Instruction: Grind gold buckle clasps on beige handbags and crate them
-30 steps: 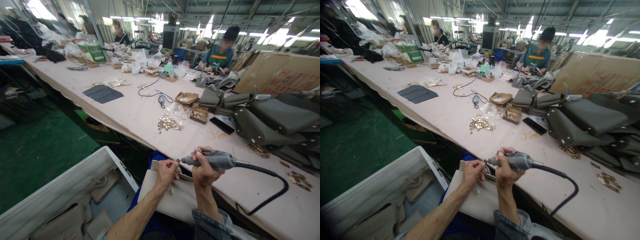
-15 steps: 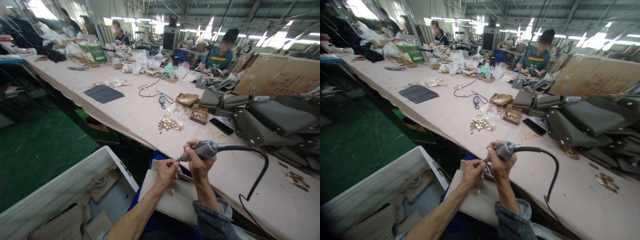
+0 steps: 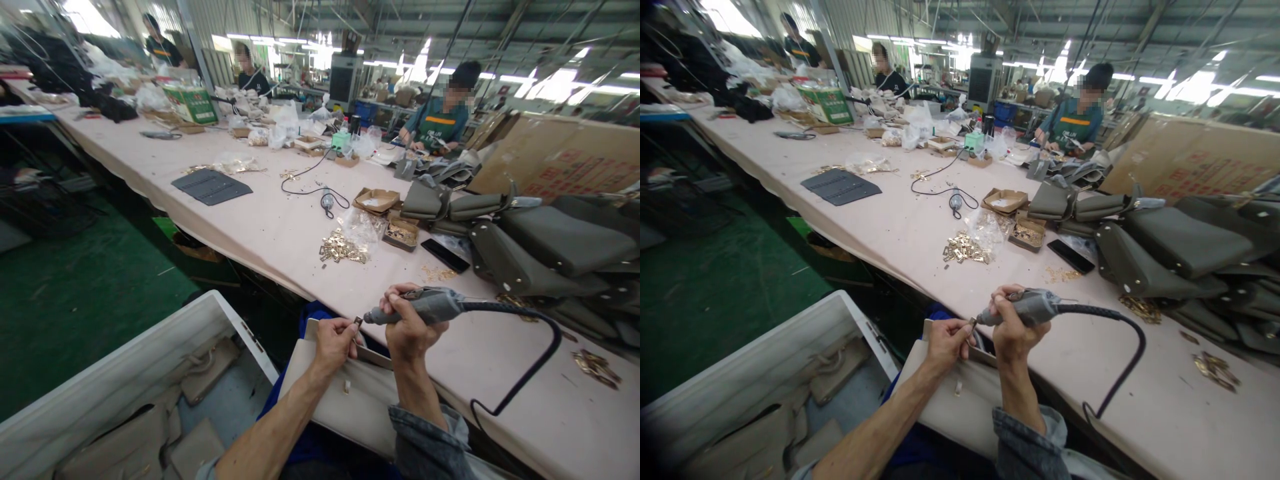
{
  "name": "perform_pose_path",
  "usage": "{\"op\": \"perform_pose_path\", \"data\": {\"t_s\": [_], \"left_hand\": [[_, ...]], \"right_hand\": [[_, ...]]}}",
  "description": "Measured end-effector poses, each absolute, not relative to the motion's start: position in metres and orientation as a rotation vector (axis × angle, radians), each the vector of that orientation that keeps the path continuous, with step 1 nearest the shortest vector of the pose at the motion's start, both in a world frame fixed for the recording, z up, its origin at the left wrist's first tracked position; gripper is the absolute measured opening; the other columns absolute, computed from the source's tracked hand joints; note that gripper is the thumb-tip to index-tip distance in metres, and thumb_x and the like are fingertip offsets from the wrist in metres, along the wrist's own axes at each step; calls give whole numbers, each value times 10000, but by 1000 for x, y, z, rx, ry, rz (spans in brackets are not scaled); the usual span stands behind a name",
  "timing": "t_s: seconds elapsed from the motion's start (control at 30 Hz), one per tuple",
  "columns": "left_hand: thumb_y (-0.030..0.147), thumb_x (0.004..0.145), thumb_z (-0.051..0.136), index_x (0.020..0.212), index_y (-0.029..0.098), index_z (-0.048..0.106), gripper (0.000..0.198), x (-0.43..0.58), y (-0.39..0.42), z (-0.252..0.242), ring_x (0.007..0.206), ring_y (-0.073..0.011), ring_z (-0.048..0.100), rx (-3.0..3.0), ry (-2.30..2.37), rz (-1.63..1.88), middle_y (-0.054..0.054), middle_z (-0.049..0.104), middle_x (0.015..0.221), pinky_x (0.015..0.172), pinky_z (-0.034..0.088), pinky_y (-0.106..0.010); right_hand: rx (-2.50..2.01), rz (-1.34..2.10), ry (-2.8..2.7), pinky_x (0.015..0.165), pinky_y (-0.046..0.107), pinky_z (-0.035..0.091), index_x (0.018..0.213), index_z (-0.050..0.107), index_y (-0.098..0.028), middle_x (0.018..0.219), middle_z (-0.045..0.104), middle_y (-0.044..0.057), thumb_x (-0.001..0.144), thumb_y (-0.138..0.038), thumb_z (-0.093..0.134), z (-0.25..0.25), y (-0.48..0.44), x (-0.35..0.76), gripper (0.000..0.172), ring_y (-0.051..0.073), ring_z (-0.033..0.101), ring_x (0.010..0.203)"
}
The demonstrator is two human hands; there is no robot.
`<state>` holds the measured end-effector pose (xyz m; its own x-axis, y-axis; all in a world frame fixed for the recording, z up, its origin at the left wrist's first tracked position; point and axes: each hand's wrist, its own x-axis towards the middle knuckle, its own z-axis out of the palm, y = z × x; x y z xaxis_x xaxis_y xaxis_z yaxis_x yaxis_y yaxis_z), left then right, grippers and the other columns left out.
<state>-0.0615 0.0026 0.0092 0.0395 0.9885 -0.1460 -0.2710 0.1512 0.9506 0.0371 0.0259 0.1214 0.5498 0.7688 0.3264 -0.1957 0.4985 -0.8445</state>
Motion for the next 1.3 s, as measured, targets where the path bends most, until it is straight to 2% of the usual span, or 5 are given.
{"op": "perform_pose_path", "data": {"t_s": [0.43, 0.67, 0.97, 1.13, 1.3], "left_hand": [[346, 811, 704, 691, 99, 732, 277, -61, 1, 12, 319, -83, 503, 924, 1047, 1203, -68, 713, 589, 333, 331, -182], [308, 814, 668, 604, 114, 703, 288, -62, -2, 15, 300, -88, 477, 974, 1050, 1181, -8, 593, 429, 339, 304, -185], [374, 795, 711, 601, 104, 702, 332, -61, -2, 11, 296, -77, 459, 892, 964, 1219, -48, 654, 522, 318, 268, -193], [403, 744, 763, 683, 86, 728, 325, -62, 0, 8, 297, -76, 451, 810, 968, 1221, -54, 668, 540, 312, 268, -194], [407, 760, 763, 682, 82, 728, 337, -63, 0, 8, 297, -67, 440, 831, 980, 1217, -60, 669, 536, 319, 242, -189]], "right_hand": [[-984, 656, -903, 467, 262, 469, 814, 649, -136, 700, 631, 15, 729, -186, 775, 125, 22, 28, 160, 116, 546, 482], [-1061, 763, -1127, 456, 250, 464, 841, 677, -129, 722, 655, 31, 719, -228, 779, 136, 22, 23, 188, 129, 564, 523], [-1137, 772, -1305, 484, 261, 497, 827, 685, -136, 644, 644, 12, 760, -330, 828, 130, 34, 27, 250, 139, 584, 520], [-1109, 766, -1260, 438, 254, 477, 767, 654, -145, 575, 593, -16, 756, -347, 840, 128, 39, 29, 274, 118, 535, 444], [-1061, 829, -1254, 399, 248, 447, 742, 634, -155, 534, 558, -30, 758, -351, 836, 129, 41, 33, 282, 114, 508, 406]]}}
